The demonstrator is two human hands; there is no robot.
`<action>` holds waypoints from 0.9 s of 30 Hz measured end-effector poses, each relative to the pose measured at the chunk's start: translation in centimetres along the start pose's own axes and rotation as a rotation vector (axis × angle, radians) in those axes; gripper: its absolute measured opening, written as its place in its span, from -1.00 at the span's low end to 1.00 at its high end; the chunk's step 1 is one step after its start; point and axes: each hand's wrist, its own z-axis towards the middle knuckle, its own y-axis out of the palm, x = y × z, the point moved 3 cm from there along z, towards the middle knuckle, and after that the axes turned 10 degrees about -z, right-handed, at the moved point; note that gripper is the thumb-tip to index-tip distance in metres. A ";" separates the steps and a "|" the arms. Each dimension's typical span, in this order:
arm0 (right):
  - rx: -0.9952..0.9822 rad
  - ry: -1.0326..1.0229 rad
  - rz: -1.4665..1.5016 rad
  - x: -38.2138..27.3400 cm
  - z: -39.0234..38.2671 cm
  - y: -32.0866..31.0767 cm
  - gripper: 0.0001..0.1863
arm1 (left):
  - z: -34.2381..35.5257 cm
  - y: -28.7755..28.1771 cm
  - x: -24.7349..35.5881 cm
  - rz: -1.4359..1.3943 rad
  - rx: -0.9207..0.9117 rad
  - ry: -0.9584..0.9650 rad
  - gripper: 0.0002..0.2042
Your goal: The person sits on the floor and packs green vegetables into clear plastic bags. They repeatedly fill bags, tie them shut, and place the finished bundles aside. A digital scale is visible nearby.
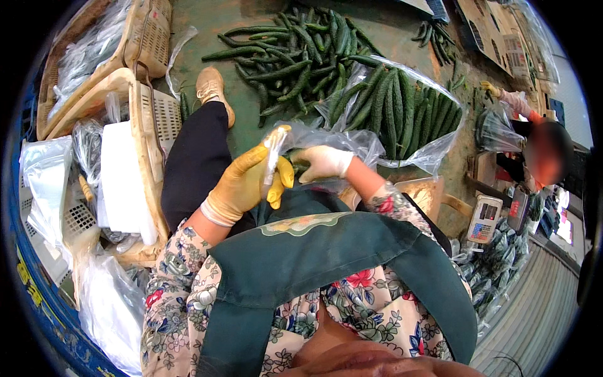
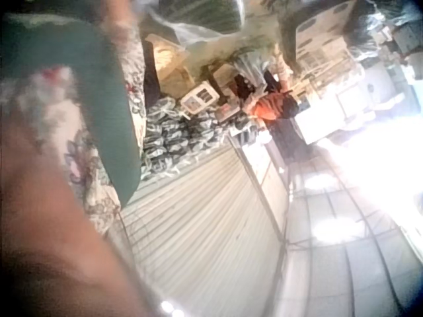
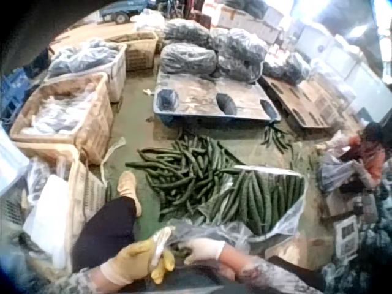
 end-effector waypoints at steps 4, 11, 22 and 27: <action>-0.180 0.017 0.755 3.4 -4.5 -7.0 -0.72 | -0.2 0.7 0.1 0.094 0.023 -0.043 -0.13; 0.572 0.648 -0.615 17.1 1.3 -14.2 -0.68 | -0.9 1.2 0.5 0.201 -0.153 -0.417 -0.23; 0.420 0.603 -0.666 15.8 -1.8 -15.0 -0.64 | -0.5 1.3 0.9 0.108 -0.005 -0.123 -0.10; 0.500 0.437 0.986 13.8 -7.1 -11.9 -0.54 | 0.1 0.5 0.7 0.053 -0.043 -0.078 -0.06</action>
